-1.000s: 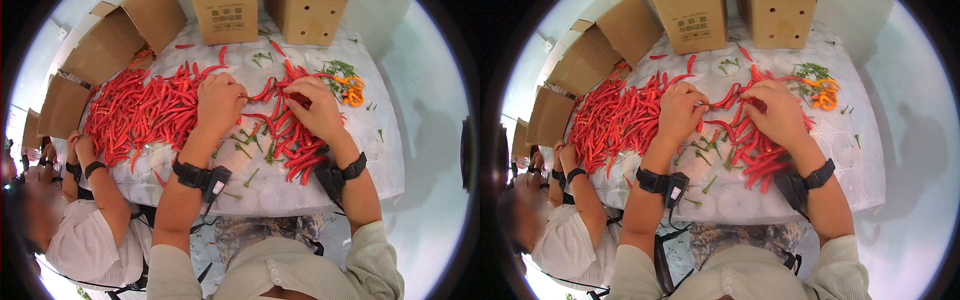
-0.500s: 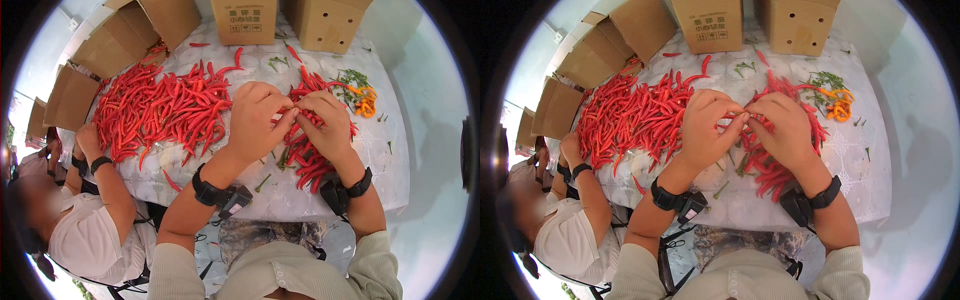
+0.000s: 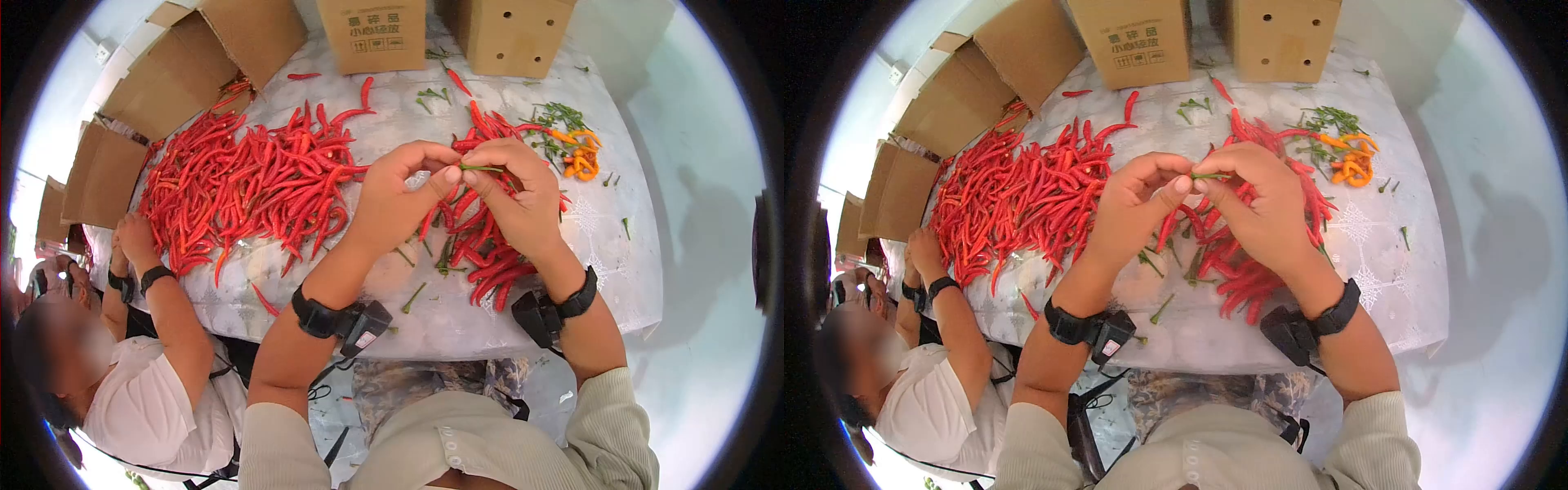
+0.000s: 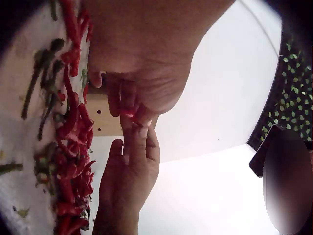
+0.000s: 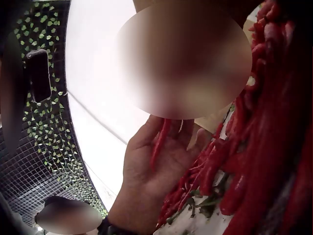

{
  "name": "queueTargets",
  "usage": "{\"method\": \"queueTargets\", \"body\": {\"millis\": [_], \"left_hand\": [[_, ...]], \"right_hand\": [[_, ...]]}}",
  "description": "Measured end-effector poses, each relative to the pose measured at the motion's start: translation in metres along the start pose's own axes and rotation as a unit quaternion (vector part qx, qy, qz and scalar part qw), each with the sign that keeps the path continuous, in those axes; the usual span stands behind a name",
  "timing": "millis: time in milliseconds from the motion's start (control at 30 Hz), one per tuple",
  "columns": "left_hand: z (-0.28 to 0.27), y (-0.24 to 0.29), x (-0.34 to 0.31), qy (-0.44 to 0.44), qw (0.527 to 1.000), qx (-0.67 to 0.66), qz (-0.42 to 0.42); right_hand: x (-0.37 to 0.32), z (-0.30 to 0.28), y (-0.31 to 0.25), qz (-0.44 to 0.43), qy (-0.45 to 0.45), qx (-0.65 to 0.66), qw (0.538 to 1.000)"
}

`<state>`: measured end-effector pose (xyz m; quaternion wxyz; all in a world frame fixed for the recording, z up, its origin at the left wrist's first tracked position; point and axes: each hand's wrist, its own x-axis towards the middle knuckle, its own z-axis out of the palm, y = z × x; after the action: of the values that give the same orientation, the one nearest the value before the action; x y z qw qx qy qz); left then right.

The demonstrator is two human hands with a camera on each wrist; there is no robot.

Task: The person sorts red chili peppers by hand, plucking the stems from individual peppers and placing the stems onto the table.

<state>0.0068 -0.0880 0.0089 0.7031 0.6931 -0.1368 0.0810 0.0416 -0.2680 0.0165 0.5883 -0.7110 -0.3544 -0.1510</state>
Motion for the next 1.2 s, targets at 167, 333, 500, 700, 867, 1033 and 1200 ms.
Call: {"method": "queueTargets", "body": {"millis": [167, 333, 500, 700, 867, 1033, 1200], "left_hand": [[0.002, 0.002, 0.000, -0.017, 0.999, -0.047, -0.001], [0.000, 0.002, -0.003, -0.024, 1.000, -0.015, -0.007], [0.000, 0.003, -0.004, -0.038, 0.999, -0.034, -0.015], [-0.003, 0.006, -0.003, -0.038, 0.999, 0.015, 0.020], [-0.022, 0.015, 0.002, 0.108, 0.973, 0.192, 0.070], [-0.072, 0.030, 0.004, 0.310, 0.713, 0.624, 0.082], [-0.094, 0.024, 0.003, 0.372, 0.616, 0.688, 0.100]], "right_hand": [[0.002, -0.002, -0.002, -0.019, 0.017, -0.066, 0.997], [0.003, -0.004, -0.004, -0.007, -0.002, -0.064, 0.998], [0.004, -0.009, -0.007, 0.046, -0.037, -0.020, 0.998], [0.004, -0.015, -0.001, 0.211, -0.037, 0.232, 0.949], [0.015, -0.042, 0.025, 0.222, 0.161, 0.127, 0.953], [0.015, -0.067, 0.058, 0.188, 0.225, -0.164, 0.942], [0.009, -0.051, 0.054, 0.090, 0.050, -0.321, 0.941]]}}
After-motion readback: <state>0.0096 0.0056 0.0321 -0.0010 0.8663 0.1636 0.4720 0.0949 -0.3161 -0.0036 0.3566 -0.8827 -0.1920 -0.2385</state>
